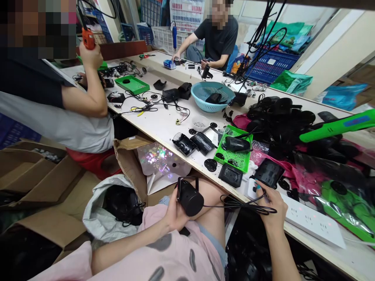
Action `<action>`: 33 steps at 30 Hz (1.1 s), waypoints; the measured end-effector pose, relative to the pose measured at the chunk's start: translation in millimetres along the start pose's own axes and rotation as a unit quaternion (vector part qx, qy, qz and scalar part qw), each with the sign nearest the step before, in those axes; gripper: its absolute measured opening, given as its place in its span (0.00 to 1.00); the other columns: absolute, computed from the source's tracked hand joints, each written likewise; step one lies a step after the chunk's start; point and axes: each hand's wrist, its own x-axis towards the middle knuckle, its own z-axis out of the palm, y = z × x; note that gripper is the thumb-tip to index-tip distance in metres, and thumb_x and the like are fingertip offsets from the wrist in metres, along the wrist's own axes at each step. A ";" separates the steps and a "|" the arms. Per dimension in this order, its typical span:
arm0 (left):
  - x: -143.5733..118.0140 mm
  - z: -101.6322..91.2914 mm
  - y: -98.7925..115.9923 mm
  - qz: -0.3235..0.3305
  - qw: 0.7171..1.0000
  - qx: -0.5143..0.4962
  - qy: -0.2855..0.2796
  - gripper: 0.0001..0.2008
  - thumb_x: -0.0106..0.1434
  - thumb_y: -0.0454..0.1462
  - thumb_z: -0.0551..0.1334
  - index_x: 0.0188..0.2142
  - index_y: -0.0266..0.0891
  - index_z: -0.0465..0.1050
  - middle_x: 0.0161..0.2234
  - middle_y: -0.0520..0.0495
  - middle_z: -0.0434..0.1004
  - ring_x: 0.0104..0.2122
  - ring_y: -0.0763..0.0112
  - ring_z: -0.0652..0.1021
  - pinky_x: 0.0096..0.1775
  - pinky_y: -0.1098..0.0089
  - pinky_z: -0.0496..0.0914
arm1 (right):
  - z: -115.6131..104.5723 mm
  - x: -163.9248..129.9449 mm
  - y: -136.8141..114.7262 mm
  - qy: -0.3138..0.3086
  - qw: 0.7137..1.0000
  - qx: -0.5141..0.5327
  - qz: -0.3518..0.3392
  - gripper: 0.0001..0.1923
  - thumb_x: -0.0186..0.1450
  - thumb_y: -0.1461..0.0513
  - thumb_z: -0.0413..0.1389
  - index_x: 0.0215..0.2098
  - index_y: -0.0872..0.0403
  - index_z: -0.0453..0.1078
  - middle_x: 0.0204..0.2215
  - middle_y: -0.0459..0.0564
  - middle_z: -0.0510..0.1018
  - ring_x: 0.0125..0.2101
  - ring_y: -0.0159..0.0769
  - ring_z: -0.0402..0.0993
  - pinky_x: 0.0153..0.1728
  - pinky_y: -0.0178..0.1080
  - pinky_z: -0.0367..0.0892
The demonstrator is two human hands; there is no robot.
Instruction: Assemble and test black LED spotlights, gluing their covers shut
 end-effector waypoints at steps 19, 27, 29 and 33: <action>-0.5 3.0 -0.5 0.014 1.000 0.015 -0.004 0.26 0.67 0.52 0.59 0.52 0.33 0.73 0.38 0.40 0.84 0.38 0.59 0.82 0.49 0.59 0.72 | -1.1 1.2 -2.4 0.001 1.000 0.013 0.016 0.23 0.63 0.50 0.51 0.43 0.56 0.81 0.39 0.56 0.82 0.41 0.48 0.76 0.45 0.44 0.68; -2.8 2.9 -0.8 0.017 1.000 0.016 -0.003 0.23 0.67 0.50 0.59 0.51 0.33 0.74 0.39 0.40 0.84 0.39 0.59 0.82 0.50 0.57 0.72 | -2.1 1.8 -4.9 0.000 0.999 0.020 0.028 0.23 0.62 0.51 0.52 0.42 0.56 0.81 0.38 0.56 0.82 0.39 0.48 0.76 0.44 0.45 0.68; -0.6 3.6 -0.8 0.014 1.000 0.013 0.004 0.25 0.67 0.51 0.59 0.53 0.32 0.73 0.39 0.39 0.84 0.39 0.57 0.82 0.50 0.56 0.72 | -1.8 2.2 -5.2 -0.002 0.999 0.028 0.034 0.23 0.62 0.51 0.53 0.42 0.56 0.81 0.38 0.57 0.82 0.40 0.49 0.76 0.46 0.46 0.68; 2.9 5.8 0.4 0.016 1.000 0.006 0.017 0.29 0.67 0.54 0.58 0.56 0.32 0.71 0.39 0.38 0.84 0.38 0.56 0.82 0.49 0.56 0.72 | -2.0 2.3 -5.7 -0.008 0.997 0.055 0.052 0.21 0.61 0.52 0.54 0.42 0.56 0.81 0.40 0.58 0.82 0.44 0.51 0.76 0.51 0.50 0.66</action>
